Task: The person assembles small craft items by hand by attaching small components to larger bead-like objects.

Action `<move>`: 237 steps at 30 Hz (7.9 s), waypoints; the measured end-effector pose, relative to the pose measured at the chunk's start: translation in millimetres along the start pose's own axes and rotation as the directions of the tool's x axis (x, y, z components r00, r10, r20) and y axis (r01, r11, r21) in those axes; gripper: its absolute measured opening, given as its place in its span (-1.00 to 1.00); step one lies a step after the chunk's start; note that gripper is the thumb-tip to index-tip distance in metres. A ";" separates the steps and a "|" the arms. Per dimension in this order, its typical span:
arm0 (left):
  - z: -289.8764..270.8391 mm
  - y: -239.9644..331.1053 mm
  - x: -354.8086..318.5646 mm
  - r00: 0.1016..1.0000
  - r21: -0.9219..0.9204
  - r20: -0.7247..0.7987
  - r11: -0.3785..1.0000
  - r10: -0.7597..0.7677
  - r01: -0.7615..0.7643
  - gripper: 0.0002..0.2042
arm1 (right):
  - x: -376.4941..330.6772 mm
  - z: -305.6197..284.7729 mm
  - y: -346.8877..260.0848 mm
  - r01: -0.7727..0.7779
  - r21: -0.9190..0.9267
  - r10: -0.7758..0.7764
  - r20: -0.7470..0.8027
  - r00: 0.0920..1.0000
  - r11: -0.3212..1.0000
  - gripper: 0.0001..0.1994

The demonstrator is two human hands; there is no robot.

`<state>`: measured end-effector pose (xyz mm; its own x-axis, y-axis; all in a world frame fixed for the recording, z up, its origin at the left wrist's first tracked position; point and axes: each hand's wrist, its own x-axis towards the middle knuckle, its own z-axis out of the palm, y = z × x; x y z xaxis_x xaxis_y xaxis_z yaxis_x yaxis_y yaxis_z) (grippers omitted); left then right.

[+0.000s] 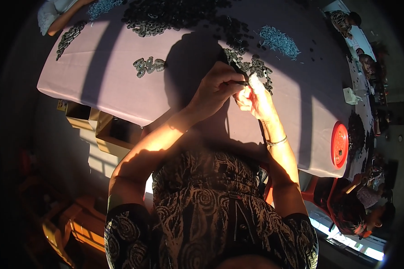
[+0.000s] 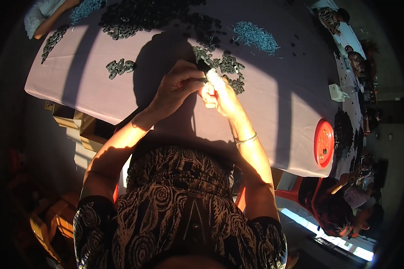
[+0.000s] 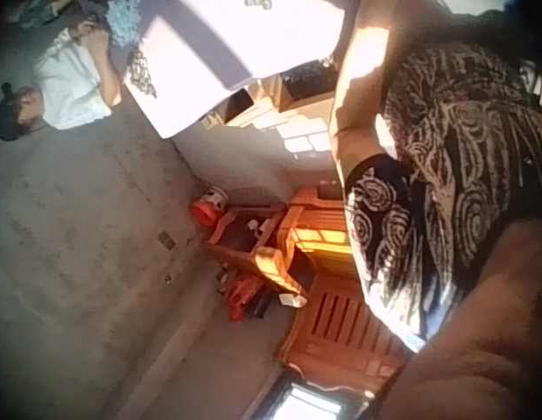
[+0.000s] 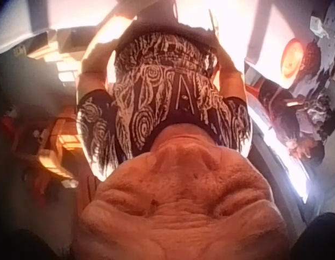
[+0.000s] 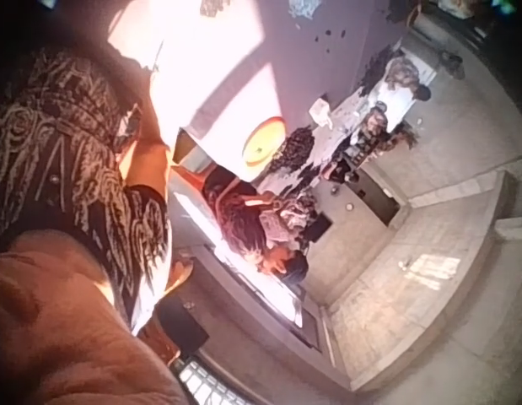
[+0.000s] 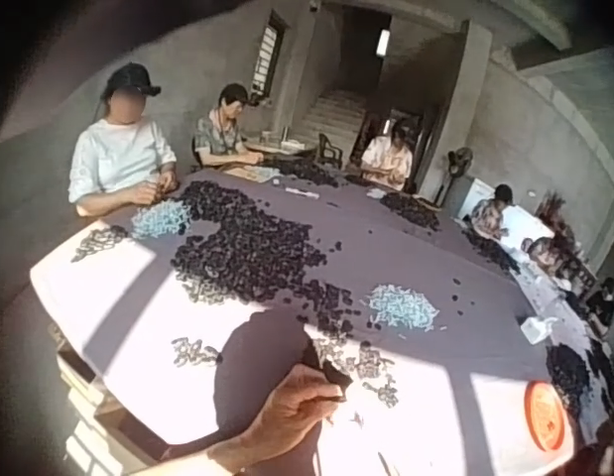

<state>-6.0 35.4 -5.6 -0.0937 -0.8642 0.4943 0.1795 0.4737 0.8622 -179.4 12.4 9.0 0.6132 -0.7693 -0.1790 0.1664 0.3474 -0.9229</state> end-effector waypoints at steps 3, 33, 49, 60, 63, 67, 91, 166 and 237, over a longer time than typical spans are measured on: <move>4.3 6.7 -1.4 0.992 -0.225 0.047 0.966 -0.115 0.123 -0.86 | 1.2 0.2 13.1 0.081 0.233 -0.092 0.038 0.995 0.969 -0.55; -106.2 32.3 -15.9 0.983 0.919 -0.151 0.381 0.102 0.101 -0.76 | 22.6 42.4 -6.5 0.261 -0.928 -0.470 0.362 0.805 -0.268 -0.65; -23.0 -4.1 27.0 0.949 0.870 0.078 0.485 -0.305 0.084 -0.57 | -14.3 -38.2 -21.5 0.120 -0.992 -0.800 0.045 0.598 0.034 -0.82; 0.9 -30.2 34.4 0.997 0.758 0.029 0.652 -0.068 0.022 -0.76 | -28.4 -25.0 -19.8 0.049 -0.957 -0.624 -0.147 0.767 0.285 -0.85; -12.5 -28.3 28.4 0.997 0.689 -0.043 0.724 0.065 -0.017 -0.82 | -14.1 -25.1 -20.3 0.077 -0.982 -0.571 -0.036 0.820 0.172 -0.79; -9.9 -27.1 8.8 0.989 0.468 -0.137 0.877 -0.052 0.111 -0.82 | -5.7 -17.0 -31.6 0.003 -0.996 -0.466 -0.038 0.884 0.086 -0.71; -0.1 -23.5 4.0 0.998 0.178 -0.049 0.983 -0.028 0.037 -0.71 | -0.4 -10.4 -10.3 0.267 -0.638 -0.502 -0.218 0.837 0.722 -0.96; -8.5 -31.3 2.0 0.991 0.371 -0.068 0.919 -0.119 0.135 -0.83 | -20.0 -20.9 -9.6 0.184 -0.545 -0.452 -0.412 0.791 0.818 -0.90; 45.9 -29.7 21.1 0.984 0.058 0.071 0.985 -0.165 0.161 -0.84 | -34.9 -30.7 -13.7 0.221 -0.810 -0.599 -0.189 0.778 0.543 -0.90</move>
<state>-58.2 10.9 -15.7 -0.1917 -0.9163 0.3517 0.1054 0.3370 0.9356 -226.8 18.0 17.5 0.2320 -0.9081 0.3487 -0.4001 -0.4159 -0.8167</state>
